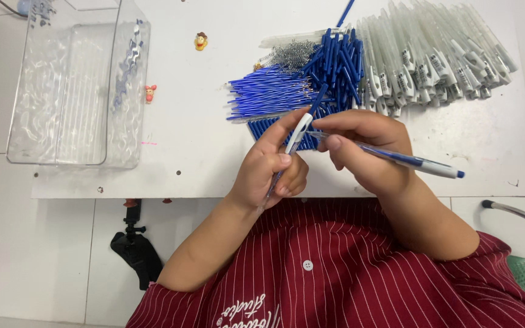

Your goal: The person picks up blue ink cartridges and inserts them into pen barrels one at a time, then places the assembled pens into a clear plastic bin.

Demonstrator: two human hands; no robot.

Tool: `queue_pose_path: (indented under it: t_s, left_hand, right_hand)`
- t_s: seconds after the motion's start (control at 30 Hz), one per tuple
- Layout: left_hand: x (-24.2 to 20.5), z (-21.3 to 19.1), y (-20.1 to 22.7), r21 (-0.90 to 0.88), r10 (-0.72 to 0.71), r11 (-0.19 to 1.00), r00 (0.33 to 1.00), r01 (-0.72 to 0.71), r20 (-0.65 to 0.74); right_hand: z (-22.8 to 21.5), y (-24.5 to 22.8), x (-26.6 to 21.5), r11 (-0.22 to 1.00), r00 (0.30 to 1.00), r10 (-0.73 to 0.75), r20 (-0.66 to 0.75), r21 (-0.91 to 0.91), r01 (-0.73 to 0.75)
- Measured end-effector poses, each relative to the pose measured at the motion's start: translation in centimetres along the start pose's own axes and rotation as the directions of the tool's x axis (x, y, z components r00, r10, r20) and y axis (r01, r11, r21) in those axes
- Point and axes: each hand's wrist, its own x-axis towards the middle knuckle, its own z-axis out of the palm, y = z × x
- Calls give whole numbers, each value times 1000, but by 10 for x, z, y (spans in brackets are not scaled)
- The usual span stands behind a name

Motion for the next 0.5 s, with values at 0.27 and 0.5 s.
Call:
queue_pose_path:
  t_s: [0.27, 0.5]
  left_hand:
    - [-4, 2, -4, 173, 24, 985, 999, -17, -38]
    - [-5, 5, -7, 183, 49, 982, 999, -44, -22]
  right_hand:
    - [5, -4, 6, 986, 996, -29, 79, -160, 42]
    - [11, -10, 2, 935, 986, -67, 155, -335, 116]
